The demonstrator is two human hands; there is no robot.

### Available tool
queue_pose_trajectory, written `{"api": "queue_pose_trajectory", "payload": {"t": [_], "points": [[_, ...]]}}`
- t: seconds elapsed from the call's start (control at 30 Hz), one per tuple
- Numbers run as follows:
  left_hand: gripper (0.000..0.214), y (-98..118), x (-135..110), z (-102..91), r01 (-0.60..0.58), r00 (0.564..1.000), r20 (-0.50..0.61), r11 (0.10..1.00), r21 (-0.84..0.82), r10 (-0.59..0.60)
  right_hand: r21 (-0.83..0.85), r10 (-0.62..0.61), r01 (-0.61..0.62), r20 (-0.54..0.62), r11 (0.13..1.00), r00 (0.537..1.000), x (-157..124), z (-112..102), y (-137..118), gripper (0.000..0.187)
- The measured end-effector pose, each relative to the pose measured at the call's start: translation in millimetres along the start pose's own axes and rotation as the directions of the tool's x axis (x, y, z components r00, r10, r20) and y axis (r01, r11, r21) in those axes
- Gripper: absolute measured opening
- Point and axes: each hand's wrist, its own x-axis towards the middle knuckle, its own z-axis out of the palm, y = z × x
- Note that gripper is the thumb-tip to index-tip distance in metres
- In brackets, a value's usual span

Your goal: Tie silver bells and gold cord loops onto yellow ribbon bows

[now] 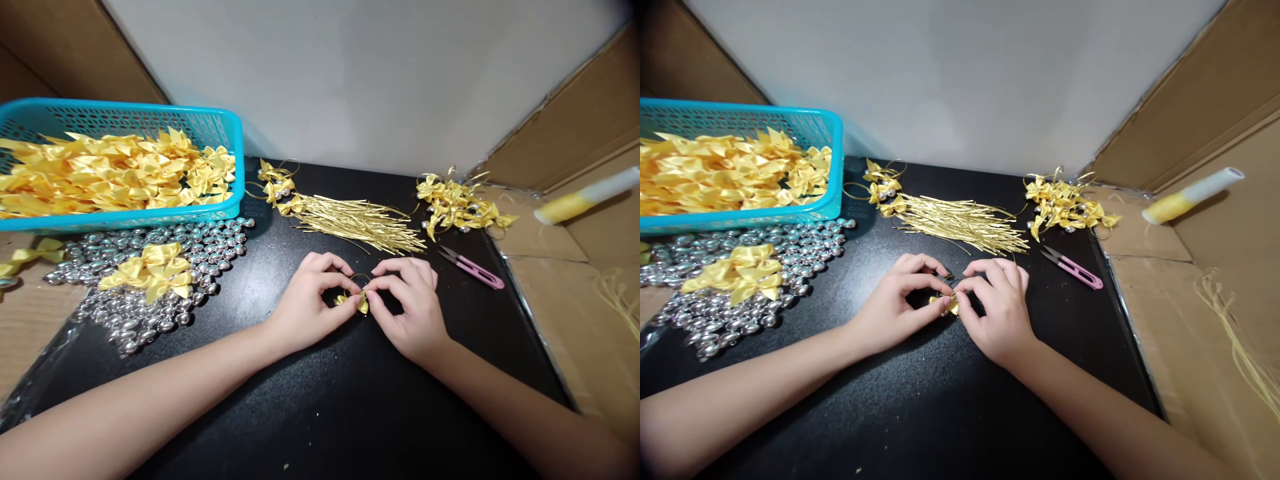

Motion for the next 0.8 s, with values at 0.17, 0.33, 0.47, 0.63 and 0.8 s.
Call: {"api": "queue_pose_trajectory", "payload": {"t": [0.17,0.33,0.47,0.63,0.8], "points": [[0.006,0.3,-0.5,-0.6,-0.011,0.999,-0.048,1.000,-0.014,0.010,0.018,0.030,-0.030,0.006,0.999,1.000,0.9,0.1,0.7,0.008],[0.005,0.6,-1.3,-1.2,-0.023,0.999,-0.036,1.000,0.000,0.023,0.070,0.085,-0.087,0.028,0.994,0.996,2.1,0.8,2.1,0.009],[0.008,0.0,-0.8,-1.1,-0.024,0.999,-0.031,1.000,-0.001,0.024,0.098,0.119,-0.124,0.053,0.988,0.991,2.9,1.0,3.0,0.009],[0.008,-0.2,0.2,0.1,-0.012,0.999,-0.033,1.000,0.017,0.012,0.142,0.133,-0.143,0.072,0.980,0.988,4.0,1.3,3.4,0.010],[0.009,1.0,1.2,1.6,0.007,0.998,-0.057,1.000,0.024,-0.005,0.124,0.122,-0.129,0.067,0.984,0.990,3.7,2.0,2.5,0.010]]}}
